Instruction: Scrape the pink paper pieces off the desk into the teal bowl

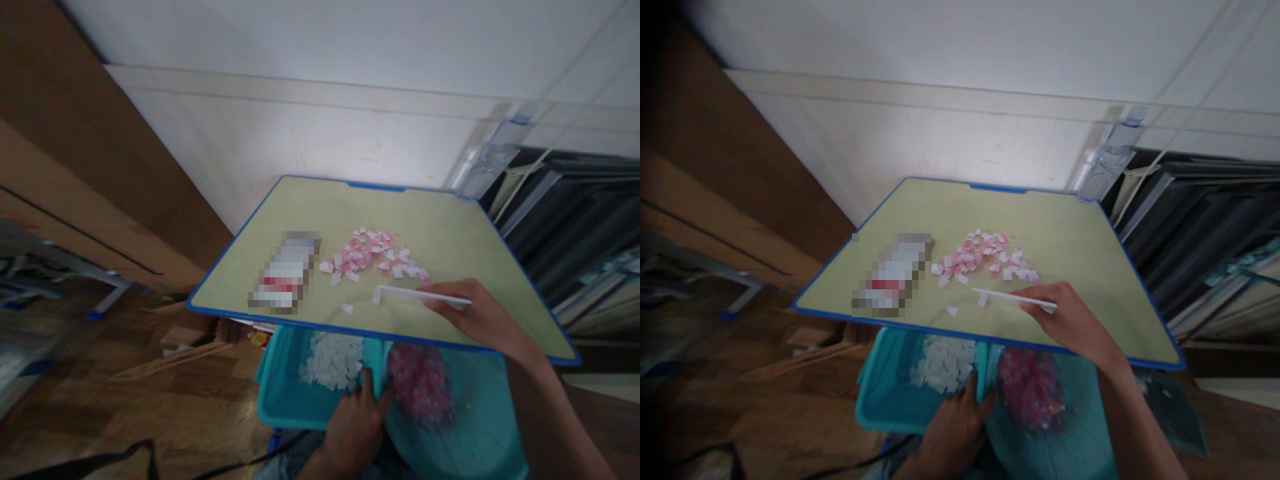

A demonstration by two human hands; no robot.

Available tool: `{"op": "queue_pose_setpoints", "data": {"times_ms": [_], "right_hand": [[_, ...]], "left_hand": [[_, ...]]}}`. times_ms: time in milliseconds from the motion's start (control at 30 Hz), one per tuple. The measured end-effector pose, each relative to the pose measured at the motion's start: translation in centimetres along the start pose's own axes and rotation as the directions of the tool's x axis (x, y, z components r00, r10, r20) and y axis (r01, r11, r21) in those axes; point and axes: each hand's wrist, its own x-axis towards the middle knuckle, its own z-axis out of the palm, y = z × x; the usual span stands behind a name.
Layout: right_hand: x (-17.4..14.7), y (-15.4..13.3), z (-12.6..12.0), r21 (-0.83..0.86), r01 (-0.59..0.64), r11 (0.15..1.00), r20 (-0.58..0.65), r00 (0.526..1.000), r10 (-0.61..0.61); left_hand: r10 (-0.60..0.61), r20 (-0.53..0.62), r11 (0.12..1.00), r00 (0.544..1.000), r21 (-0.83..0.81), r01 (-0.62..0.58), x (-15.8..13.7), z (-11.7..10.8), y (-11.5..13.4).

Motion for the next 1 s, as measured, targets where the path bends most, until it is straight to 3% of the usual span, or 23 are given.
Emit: {"op": "queue_pose_setpoints", "data": {"times_ms": [100,233,467,667,800,933,1000], "right_hand": [[0.1,-0.3,0.2,0.031,0.022,0.999,-0.003,1.0,-0.022],[-0.1,-0.2,0.2,-0.004,0.026,1.0,-0.106,0.994,-0.026],[-1.2,0.3,-0.4,0.04,-0.004,0.999,0.026,1.0,0.003],[-1.3,0.7,-0.4,0.062,-0.083,0.995,0.066,0.995,0.079],[-1.5,0.8,-0.6,0.016,-0.112,0.994,-0.046,0.993,0.113],[-1.7,0.8,-0.9,0.052,-0.109,0.993,0.05,0.993,0.106],[-1.8,0.9,-1.1,0.061,-0.118,0.991,0.018,0.993,0.117]], "left_hand": [[0.002,-0.004,1.0,1.0,0.01,-0.002,0.0,0.0,0.0],[0.015,0.001,1.0,1.0,0.006,-0.015,0.0,0.0,-0.1],[0.007,0.011,1.0,1.0,0.007,-0.007,0.0,-0.1,0.0],[0.023,0.036,1.0,0.999,-0.005,-0.023,0.0,0.1,-0.2],[0.027,0.01,1.0,1.0,-0.008,-0.027,0.1,0.2,-0.2],[0.006,0.009,1.0,1.0,0.005,-0.006,0.0,0.3,0.0],[0.004,0.021,1.0,1.0,0.005,-0.004,0.0,0.2,0.0]]}}
